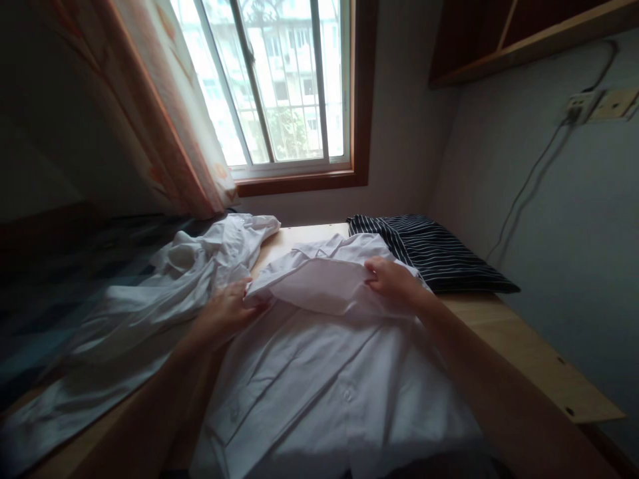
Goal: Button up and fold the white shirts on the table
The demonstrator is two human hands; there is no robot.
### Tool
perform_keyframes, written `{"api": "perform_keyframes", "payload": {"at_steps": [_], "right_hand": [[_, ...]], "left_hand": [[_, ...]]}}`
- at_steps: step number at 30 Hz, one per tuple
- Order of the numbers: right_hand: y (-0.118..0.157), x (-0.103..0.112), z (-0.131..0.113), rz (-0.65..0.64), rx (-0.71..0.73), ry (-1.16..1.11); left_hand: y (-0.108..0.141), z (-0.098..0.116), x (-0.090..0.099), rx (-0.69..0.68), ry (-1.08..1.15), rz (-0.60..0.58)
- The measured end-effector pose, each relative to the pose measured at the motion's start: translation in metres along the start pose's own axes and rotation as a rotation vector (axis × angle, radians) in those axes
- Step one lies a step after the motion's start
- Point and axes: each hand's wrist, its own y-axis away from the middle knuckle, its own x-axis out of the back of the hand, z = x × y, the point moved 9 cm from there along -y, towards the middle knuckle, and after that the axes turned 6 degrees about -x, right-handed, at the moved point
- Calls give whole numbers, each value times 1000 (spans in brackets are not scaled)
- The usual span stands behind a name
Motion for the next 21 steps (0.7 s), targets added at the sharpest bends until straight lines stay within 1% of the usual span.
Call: {"api": "perform_keyframes", "payload": {"at_steps": [4, 7, 10, 13, 16, 18, 21], "right_hand": [[5, 29, 10, 303, -125, 29], [13, 53, 12, 494, -169, 24], [21, 74, 16, 619, -189, 29], [27, 89, 20, 692, -208, 32], [31, 97, 22, 719, -211, 38], [33, 99, 22, 727, -210, 43], [31, 100, 23, 714, -202, 28]], "left_hand": [[3, 3, -7, 64, -10, -135], [3, 5, -8, 104, -9, -163], [2, 5, -4, 124, -12, -148], [1, 3, 2, 122, 11, -87], [1, 2, 6, 106, 53, -42], [2, 1, 5, 105, 54, -46], [3, -1, 0, 99, 9, -88]]}}
